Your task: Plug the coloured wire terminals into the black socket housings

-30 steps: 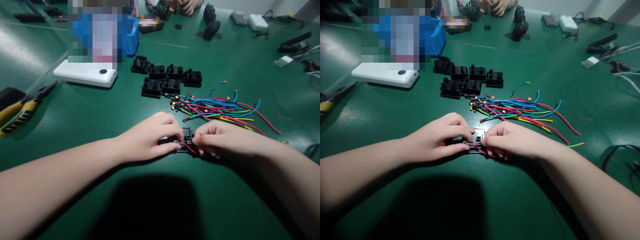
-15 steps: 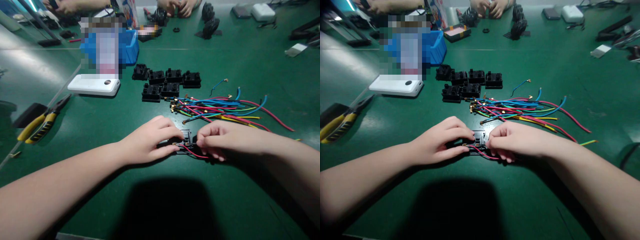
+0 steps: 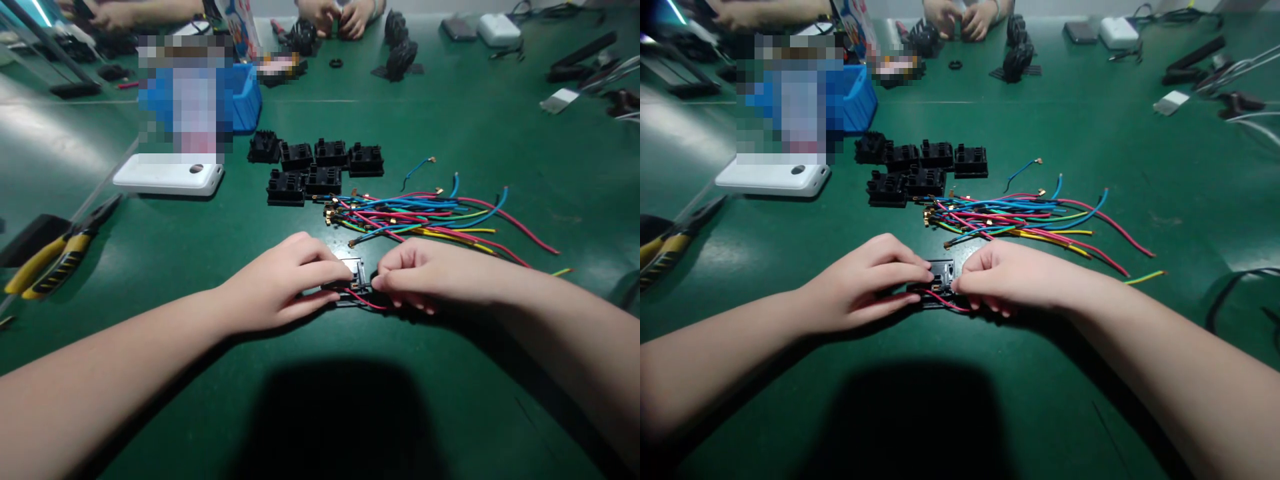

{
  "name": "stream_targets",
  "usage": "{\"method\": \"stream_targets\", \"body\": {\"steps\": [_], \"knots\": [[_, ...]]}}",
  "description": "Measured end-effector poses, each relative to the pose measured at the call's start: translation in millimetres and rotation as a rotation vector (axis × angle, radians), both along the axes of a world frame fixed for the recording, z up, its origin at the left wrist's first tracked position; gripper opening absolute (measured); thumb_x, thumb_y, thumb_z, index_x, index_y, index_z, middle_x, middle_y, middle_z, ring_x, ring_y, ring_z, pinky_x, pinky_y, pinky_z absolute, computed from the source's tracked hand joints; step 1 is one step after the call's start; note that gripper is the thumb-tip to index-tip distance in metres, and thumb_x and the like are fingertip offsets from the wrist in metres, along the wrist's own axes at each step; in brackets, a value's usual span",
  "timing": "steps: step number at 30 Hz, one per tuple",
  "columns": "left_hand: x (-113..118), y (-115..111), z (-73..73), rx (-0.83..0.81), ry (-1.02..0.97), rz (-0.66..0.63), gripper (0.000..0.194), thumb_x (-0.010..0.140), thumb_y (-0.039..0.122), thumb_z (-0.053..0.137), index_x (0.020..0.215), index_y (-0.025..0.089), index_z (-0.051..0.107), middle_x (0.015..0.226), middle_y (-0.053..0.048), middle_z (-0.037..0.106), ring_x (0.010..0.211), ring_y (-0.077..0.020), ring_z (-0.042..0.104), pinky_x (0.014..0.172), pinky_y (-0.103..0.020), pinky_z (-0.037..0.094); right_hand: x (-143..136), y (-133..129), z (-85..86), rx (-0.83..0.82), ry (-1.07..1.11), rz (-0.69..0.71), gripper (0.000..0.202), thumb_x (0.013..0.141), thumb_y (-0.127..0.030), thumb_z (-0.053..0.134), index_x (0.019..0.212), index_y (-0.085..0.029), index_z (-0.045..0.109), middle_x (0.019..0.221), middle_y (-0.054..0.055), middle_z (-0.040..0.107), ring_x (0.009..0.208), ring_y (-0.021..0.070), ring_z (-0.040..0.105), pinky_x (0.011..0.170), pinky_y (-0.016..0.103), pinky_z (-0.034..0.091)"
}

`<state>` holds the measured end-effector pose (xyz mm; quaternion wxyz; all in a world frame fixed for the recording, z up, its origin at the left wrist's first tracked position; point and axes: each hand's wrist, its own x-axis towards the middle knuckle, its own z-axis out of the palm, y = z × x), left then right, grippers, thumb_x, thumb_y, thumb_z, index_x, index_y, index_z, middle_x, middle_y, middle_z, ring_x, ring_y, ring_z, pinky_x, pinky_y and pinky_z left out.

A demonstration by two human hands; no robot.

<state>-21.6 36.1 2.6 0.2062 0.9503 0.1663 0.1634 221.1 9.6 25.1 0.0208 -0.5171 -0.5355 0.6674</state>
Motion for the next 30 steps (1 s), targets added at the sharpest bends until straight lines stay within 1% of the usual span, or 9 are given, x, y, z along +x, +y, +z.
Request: {"method": "stream_targets", "body": {"steps": [5, 10, 13, 17, 22, 26, 30], "knots": [[-0.4, 1.0, 1.0, 0.094, -0.006, -0.055, 0.027, 0.091, 0.023, 0.054, 0.116, 0.021, 0.065, 0.109, -0.012, 0.065, 0.095, -0.0206, 0.057, 0.083, -0.033, 0.045, -1.4, -0.3, 1.1, 0.012, -0.016, 0.005, 0.024, 0.075, -0.03, 0.06, 0.056, -0.017, 0.054, 0.045, -0.005, 0.05, 0.036, 0.0051, 0.042, 0.036, 0.016, 0.03], [0.6, 0.5, 2.0, 0.119, -0.001, -0.032, 0.028, 0.092, 0.025, 0.052, 0.113, 0.024, 0.069, 0.108, -0.01, 0.067, 0.093, -0.0197, 0.058, 0.082, -0.031, 0.046, 1.3, 1.4, -0.9, 0.012, 0.011, 0.03, 0.024, 0.077, -0.031, 0.059, 0.059, -0.016, 0.056, 0.048, -0.005, 0.052, 0.036, 0.0046, 0.043, 0.035, 0.015, 0.032], [0.8, 0.2, 2.2, 0.12, -0.017, -0.034, 0.028, 0.09, 0.023, 0.054, 0.113, 0.022, 0.07, 0.107, -0.011, 0.067, 0.093, -0.0198, 0.06, 0.081, -0.03, 0.046, 5.4, 3.6, -3.1, -0.033, 0.089, 0.047, 0.024, 0.078, -0.033, 0.062, 0.063, -0.015, 0.059, 0.05, -0.005, 0.054, 0.037, 0.0037, 0.044, 0.037, 0.014, 0.034], [0.1, 0.2, 2.8, 0.108, -0.02, -0.033, 0.028, 0.089, 0.021, 0.056, 0.112, 0.021, 0.071, 0.106, -0.013, 0.067, 0.092, -0.0208, 0.06, 0.08, -0.03, 0.047, 10.0, 5.9, -4.8, -0.109, 0.181, 0.069, 0.022, 0.081, -0.034, 0.063, 0.07, -0.015, 0.061, 0.049, -0.006, 0.054, 0.039, 0.0034, 0.047, 0.04, 0.013, 0.037], [-1.5, -1.6, -0.7, 0.089, -0.022, -0.023, 0.029, 0.09, 0.021, 0.055, 0.116, 0.022, 0.069, 0.11, -0.012, 0.065, 0.096, -0.0213, 0.059, 0.083, -0.031, 0.047, 9.9, 5.9, -6.0, -0.069, 0.156, 0.057, 0.023, 0.081, -0.036, 0.063, 0.072, -0.017, 0.054, 0.048, -0.007, 0.055, 0.039, 0.0053, 0.049, 0.039, 0.014, 0.039], [-0.6, -4.0, -2.5, 0.012, -0.056, -0.028, 0.027, 0.092, 0.022, 0.054, 0.116, 0.024, 0.067, 0.111, -0.009, 0.063, 0.098, -0.0193, 0.058, 0.086, -0.031, 0.046, 7.4, 4.1, -7.6, -0.062, 0.147, 0.015, 0.027, 0.082, -0.042, 0.06, 0.072, -0.019, 0.051, 0.047, -0.006, 0.056, 0.037, 0.0064, 0.049, 0.038, 0.016, 0.039], [1.0, -5.7, 0.9, -0.048, -0.02, -0.012, 0.03, 0.092, 0.022, 0.055, 0.123, 0.021, 0.058, 0.114, -0.009, 0.062, 0.103, -0.0183, 0.057, 0.091, -0.03, 0.046, 3.4, -0.8, -5.0, -0.011, 0.094, 0.011, 0.027, 0.083, -0.043, 0.058, 0.074, -0.019, 0.051, 0.048, -0.006, 0.054, 0.037, 0.0068, 0.046, 0.037, 0.017, 0.035]]}}
